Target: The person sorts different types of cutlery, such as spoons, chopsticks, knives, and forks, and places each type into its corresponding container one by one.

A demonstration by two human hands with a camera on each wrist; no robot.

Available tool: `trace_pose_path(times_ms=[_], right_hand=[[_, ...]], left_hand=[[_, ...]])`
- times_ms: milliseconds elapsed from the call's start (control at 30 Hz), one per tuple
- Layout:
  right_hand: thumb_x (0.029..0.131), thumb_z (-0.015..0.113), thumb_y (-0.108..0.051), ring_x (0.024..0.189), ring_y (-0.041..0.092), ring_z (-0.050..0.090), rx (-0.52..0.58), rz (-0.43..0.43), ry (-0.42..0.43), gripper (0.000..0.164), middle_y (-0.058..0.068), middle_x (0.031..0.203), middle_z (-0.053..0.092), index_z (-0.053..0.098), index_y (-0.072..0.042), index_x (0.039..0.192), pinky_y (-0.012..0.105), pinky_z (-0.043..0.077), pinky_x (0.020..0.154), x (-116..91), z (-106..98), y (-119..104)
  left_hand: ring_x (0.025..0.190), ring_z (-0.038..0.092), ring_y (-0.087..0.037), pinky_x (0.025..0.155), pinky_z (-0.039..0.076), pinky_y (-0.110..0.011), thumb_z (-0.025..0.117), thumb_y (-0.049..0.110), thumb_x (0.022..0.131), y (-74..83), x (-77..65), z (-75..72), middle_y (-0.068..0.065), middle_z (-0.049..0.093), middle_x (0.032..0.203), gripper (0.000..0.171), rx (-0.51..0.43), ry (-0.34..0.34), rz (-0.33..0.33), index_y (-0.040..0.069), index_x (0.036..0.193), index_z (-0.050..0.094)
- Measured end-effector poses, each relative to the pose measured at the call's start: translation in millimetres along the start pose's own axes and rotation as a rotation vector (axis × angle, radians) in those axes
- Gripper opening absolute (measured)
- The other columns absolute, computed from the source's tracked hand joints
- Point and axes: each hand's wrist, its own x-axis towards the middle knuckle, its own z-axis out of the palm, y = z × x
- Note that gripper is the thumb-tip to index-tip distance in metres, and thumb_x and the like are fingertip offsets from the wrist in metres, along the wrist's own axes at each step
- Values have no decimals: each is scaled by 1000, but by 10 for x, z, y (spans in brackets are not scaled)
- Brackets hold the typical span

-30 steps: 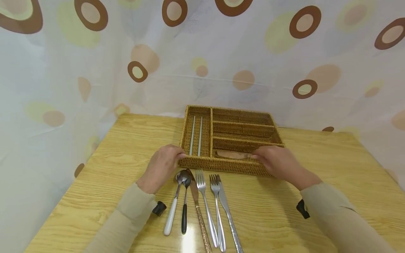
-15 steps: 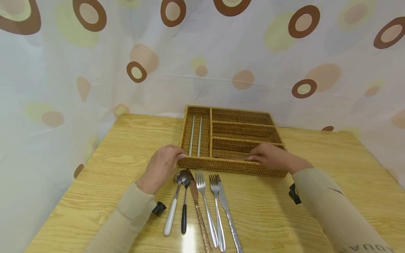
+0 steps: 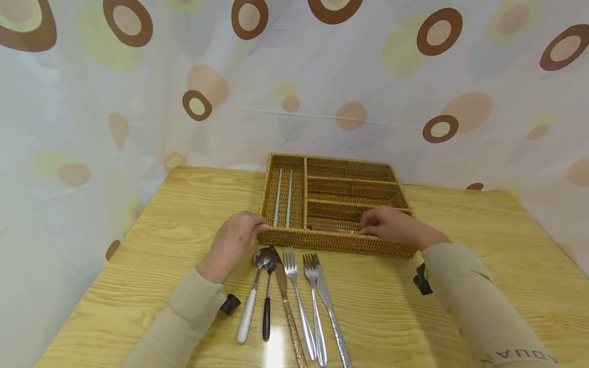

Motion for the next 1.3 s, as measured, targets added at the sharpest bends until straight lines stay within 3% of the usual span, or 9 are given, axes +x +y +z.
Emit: trace_pose_path(times_ms=[333, 633, 1000, 1167, 1300], right_hand=[[94, 52, -15, 71, 19, 47, 79, 83, -54, 11, 3, 89, 59, 62, -16, 91, 34, 42, 61, 6, -8, -31], [92, 51, -7, 74, 16, 51, -6, 128, 1, 15, 4, 94, 63, 65, -13, 96, 34, 45, 62, 20, 12, -35], [92, 44, -1, 60, 14, 49, -225, 169, 262, 16, 10, 87, 62, 59, -5, 98, 34, 45, 54, -45, 142, -143], [92, 42, -1, 66, 18, 54, -291, 188, 347, 19, 14, 90, 62, 58, -2, 101, 38, 49, 57, -79, 196, -199], [90, 44, 2, 69, 23, 56, -424, 150, 468, 16, 13, 85, 59, 57, -1, 98, 39, 52, 56, -111, 250, -242]], left_hand=[[68, 58, -13, 61, 54, -24, 59, 22, 87, 5, 5, -3, -4, 64, 77, 17, 7, -8, -9, 8, 86, 69], [68, 58, -14, 60, 54, -25, 60, 22, 87, 14, 14, -9, -4, 64, 77, 16, 3, 1, -11, 9, 86, 69], [69, 58, -14, 61, 54, -25, 59, 21, 88, -1, -6, 8, -4, 64, 78, 16, 5, -13, -22, 9, 86, 69], [70, 59, -15, 61, 54, -26, 58, 21, 89, 4, -11, 2, -4, 64, 79, 16, 6, -20, -19, 9, 87, 69], [70, 59, -14, 62, 54, -26, 58, 20, 89, 11, -7, 1, -4, 64, 80, 15, -2, -18, -17, 9, 87, 69]])
